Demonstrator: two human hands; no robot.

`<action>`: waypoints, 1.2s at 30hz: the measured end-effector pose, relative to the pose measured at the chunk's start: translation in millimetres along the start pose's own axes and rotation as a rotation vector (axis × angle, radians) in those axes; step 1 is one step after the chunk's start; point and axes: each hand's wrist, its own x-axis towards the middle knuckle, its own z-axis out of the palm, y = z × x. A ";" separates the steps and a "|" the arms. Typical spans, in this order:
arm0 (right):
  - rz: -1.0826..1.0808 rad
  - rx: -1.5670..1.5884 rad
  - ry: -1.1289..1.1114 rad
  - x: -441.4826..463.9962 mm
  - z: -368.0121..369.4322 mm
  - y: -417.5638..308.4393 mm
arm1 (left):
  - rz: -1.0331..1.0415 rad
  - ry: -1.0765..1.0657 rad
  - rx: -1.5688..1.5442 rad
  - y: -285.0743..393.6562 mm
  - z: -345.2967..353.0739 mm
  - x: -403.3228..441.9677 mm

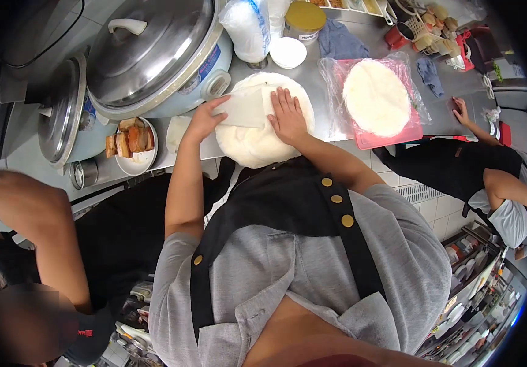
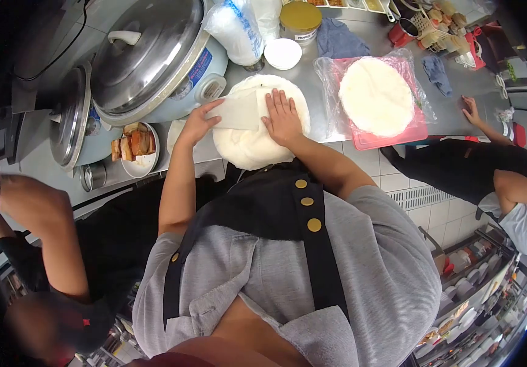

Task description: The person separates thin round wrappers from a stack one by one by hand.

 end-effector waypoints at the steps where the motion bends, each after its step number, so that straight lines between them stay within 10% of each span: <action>1: -0.010 -0.012 -0.001 -1.2 0.4 0.2 | -0.025 0.034 0.020 -5.0 -3.3 -9.1; 12: 0.014 -0.098 0.000 0.5 5.5 -2.8 | -0.191 0.349 -0.223 -3.9 -37.6 -109.4; 25: 0.052 -0.152 -0.052 1.9 7.9 -6.3 | 0.067 0.638 0.089 83.6 -75.8 -188.9; 32: 0.118 0.011 -0.318 17.2 -32.7 -40.2 | 0.125 0.397 0.601 125.5 -76.0 -192.5; 36: -0.196 0.350 -0.269 13.0 -99.9 -101.8 | 0.212 0.202 0.588 148.6 -44.0 -162.4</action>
